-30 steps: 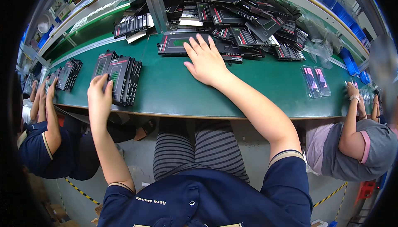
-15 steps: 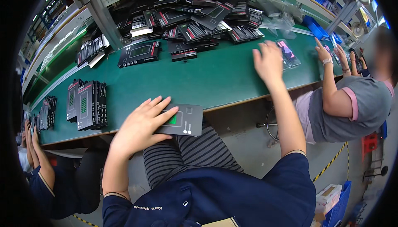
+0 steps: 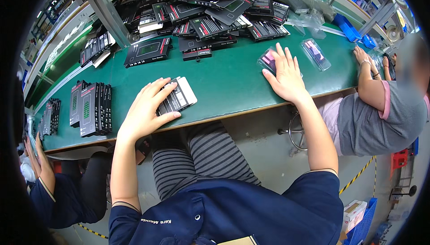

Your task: Packing small electronic components into retail boxes on an assembly line.

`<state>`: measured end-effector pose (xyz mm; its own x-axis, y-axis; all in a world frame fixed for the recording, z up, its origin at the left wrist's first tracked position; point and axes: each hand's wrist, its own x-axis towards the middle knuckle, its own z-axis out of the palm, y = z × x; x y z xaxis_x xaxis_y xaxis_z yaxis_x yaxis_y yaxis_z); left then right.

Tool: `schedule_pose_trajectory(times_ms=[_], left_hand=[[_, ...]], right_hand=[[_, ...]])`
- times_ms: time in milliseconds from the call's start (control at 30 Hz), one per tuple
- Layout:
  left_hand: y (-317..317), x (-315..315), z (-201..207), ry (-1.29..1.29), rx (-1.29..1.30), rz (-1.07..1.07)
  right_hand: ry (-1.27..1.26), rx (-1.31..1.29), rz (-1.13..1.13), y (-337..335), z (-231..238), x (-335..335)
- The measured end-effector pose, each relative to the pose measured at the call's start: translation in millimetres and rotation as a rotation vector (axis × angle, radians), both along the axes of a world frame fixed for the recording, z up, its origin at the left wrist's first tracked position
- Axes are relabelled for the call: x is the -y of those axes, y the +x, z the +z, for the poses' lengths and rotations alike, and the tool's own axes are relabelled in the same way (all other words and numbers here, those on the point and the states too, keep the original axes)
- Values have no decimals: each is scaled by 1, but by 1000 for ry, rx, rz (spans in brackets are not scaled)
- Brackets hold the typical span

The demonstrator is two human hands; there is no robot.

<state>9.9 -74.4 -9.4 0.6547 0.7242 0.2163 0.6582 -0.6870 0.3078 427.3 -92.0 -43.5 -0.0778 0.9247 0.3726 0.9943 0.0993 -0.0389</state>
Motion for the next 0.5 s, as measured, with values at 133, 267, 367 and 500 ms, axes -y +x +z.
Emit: schedule_pose_trajectory(times_ms=[133, 267, 367, 500], left_hand=[[2, 1, -3, -14, 3, 40], [7, 1, 1, -5, 10, 29], [10, -2, -2, 0, 30, -10], [9, -1, -8, 2, 32, 5]], right_hand=[[-177, 25, -27, -14, 11, 0], [-267, -13, -45, -32, 27, 1], [-213, -1, -30, -32, 23, -11], [-3, 51, -5, -41, -3, -5]])
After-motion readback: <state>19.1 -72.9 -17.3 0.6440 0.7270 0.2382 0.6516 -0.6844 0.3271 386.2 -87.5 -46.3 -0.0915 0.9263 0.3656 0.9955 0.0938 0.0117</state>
